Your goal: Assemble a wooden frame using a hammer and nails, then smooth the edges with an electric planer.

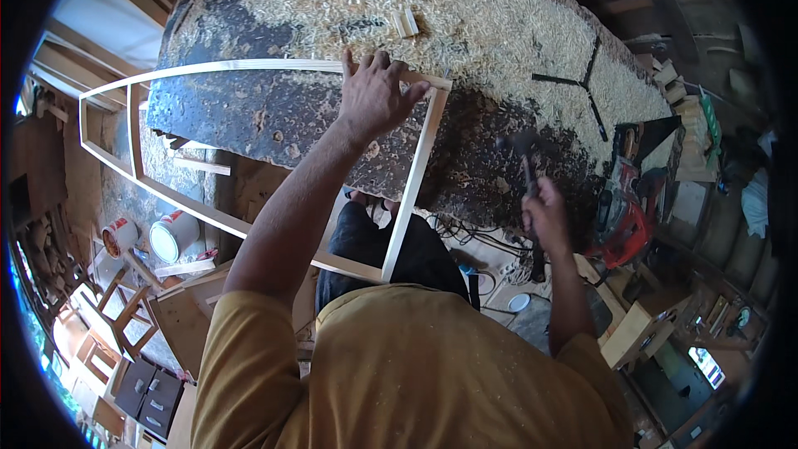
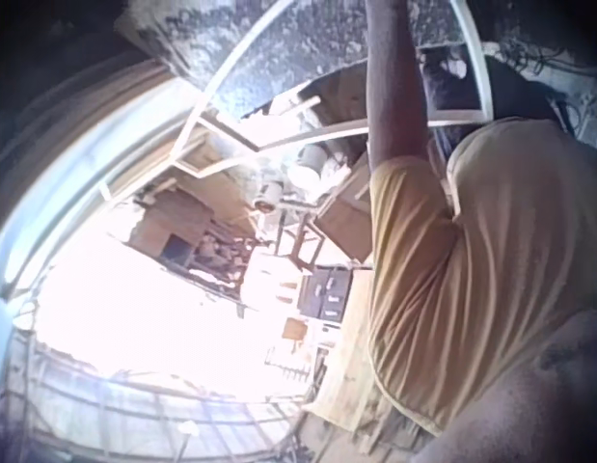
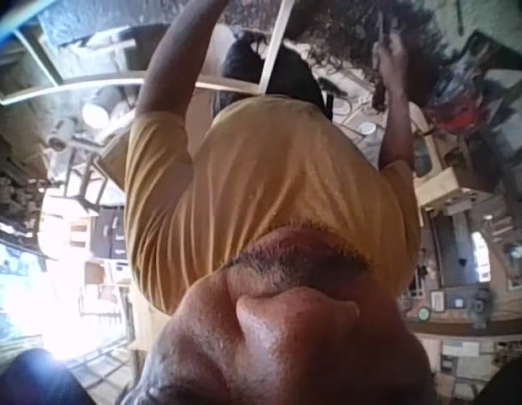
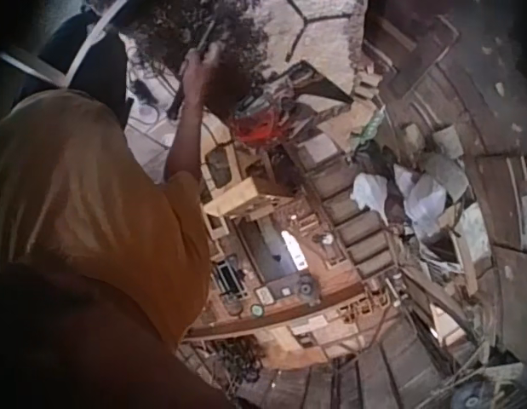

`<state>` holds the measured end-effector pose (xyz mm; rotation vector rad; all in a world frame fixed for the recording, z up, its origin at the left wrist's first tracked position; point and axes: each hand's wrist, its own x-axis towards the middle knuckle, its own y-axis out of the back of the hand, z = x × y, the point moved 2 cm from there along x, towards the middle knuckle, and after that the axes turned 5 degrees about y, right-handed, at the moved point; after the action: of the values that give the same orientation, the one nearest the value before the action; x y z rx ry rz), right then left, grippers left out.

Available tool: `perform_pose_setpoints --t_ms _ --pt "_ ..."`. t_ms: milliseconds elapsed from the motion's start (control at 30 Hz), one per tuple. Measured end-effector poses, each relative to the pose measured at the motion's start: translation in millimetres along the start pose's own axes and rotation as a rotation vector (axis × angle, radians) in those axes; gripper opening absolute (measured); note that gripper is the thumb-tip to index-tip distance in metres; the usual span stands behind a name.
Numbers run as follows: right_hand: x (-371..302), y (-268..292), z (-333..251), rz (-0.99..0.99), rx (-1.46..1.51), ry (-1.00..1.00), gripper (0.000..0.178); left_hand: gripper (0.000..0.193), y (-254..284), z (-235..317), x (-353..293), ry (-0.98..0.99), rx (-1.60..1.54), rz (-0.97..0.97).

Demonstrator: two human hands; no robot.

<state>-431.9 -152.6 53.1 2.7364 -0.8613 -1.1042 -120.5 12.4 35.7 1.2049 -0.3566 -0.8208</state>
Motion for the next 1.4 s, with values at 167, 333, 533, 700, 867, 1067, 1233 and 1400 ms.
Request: perform_pose_setpoints --t_ms 167,333,533,700,867,1067,1233,1400 --pt "18.9 28.6 -95.8 -0.045 -0.256 0.183 0.045 0.101 -9.0 32.6 -6.3 0.072 0.164 -0.073" --pt "81.4 21.8 -158.9 -0.206 -0.457 0.134 0.051 0.086 -43.6 25.7 -11.8 -0.004 0.049 0.193" --pt "126.8 9.9 -177.3 -0.340 -0.571 0.110 0.049 0.075 -61.0 22.8 0.7 -0.046 -0.140 0.256" --pt "156.9 4.9 -167.5 -0.428 -0.662 0.056 0.049 0.075 -76.4 20.0 10.4 -0.020 -0.134 0.219" --pt "175.7 8.2 -164.7 -0.472 -0.691 0.061 0.048 0.071 -81.1 17.4 13.4 -0.052 -0.148 0.300" --pt "190.4 3.3 -146.4 -0.635 -0.787 0.158 0.046 0.069 -85.2 16.1 13.6 -0.061 -0.145 0.310" --pt "201.3 17.7 -160.6 -0.356 -0.604 0.040 0.044 0.068 -84.9 17.2 14.9 -0.063 -0.157 0.296" --pt "200.9 17.0 -143.1 -0.615 -0.809 0.164 0.043 0.065 -84.0 16.1 12.7 -0.069 -0.146 0.304"
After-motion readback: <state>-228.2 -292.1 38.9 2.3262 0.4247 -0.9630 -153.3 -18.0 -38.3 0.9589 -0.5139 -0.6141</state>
